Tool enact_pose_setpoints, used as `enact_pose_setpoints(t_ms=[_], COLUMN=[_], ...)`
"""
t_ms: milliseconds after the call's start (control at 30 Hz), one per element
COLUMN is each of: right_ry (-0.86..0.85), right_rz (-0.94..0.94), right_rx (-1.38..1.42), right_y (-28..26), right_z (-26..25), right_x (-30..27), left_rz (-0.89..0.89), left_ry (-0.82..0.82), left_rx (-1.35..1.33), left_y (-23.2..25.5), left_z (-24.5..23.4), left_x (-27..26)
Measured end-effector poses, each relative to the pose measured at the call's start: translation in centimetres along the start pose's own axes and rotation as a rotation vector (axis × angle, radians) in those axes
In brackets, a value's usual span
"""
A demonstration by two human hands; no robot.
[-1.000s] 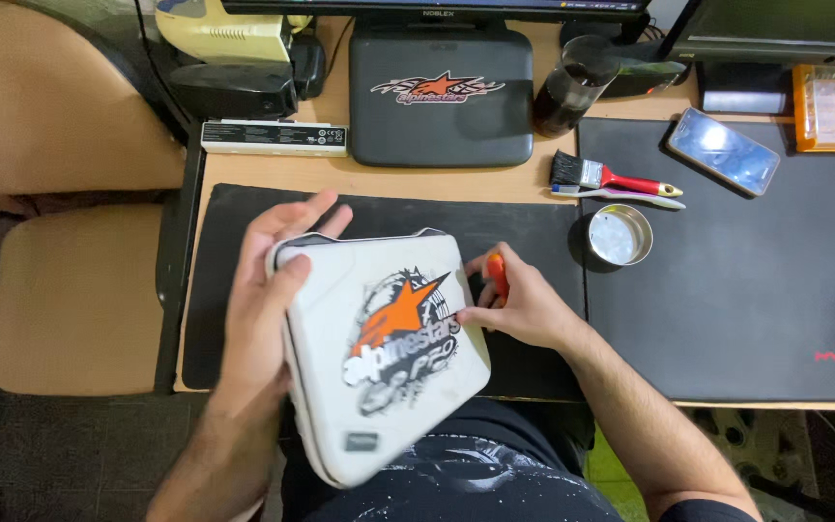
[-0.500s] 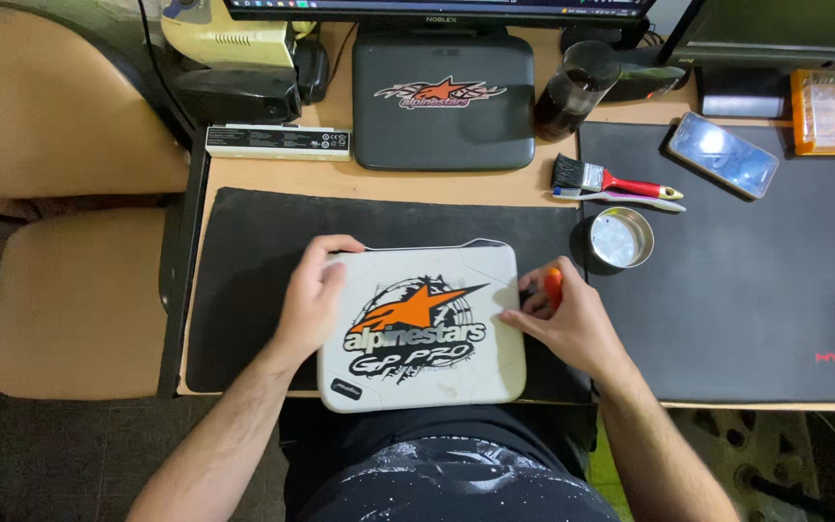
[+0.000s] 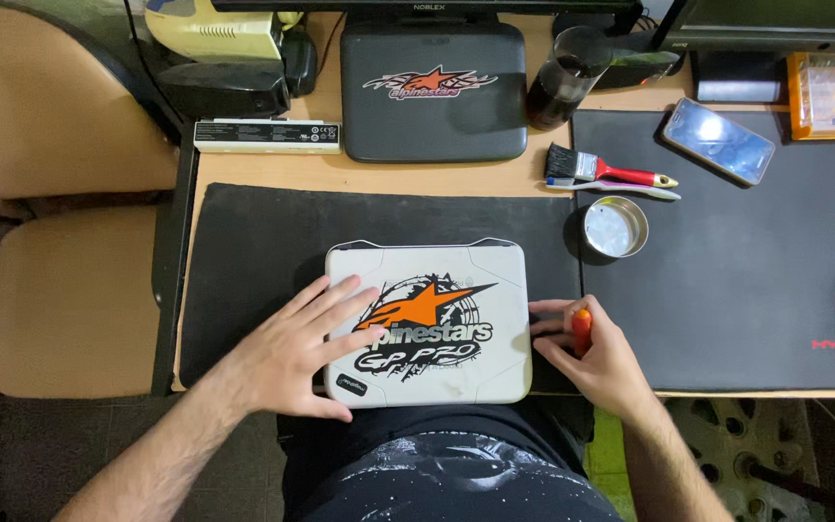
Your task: The person uses a screwdriver to remove screws from the bottom of a white laptop. They then flip the laptop over and use a prying tool to carefully separate the screen bezel from the display panel, eventually removing the bezel entirely.
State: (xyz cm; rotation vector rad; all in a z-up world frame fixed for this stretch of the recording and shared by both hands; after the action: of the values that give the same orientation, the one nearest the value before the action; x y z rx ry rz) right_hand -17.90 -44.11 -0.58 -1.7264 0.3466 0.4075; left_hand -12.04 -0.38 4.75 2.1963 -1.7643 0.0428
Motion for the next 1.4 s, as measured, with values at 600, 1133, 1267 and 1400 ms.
enact_pose_setpoints(t_ms=[600,1133,1267,1400], right_ry=[0.109,0.122,0.130,0.260], right_rz=[0.004,-0.097,-0.236,-0.187], right_rx=[-0.064,-0.318,-0.230,-0.277], right_y=[3.2,-5.8,-6.9,-6.2], right_z=[-2.4,-0.9,-0.2,-0.4], right_x=[1.9,3.7,7.6,10.0], left_rz=[-0.101,-0.685,-0.667,-0.865], left_ry=[0.663,0.967,1.093,1.154], left_rx=[-0.069,-0.626,-0.703,-0.856], left_y=[-6.2,-15.2,-17.1,-17.6], left_z=[-0.9,7.7,11.1,10.7], left_x=[0.7,2.0,1.1,1.4])
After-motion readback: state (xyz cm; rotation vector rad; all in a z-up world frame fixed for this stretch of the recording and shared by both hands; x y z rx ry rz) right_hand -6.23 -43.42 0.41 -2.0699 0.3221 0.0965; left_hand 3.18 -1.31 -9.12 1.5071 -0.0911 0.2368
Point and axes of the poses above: each hand's wrist, its own x-axis towards the middle knuckle, its own z-axis out of the palm, y = z × x, the point moved 5 cm from there along x, towards the middle knuckle, and after that the axes turned 15 degrees about z, right-handed, at the moved point
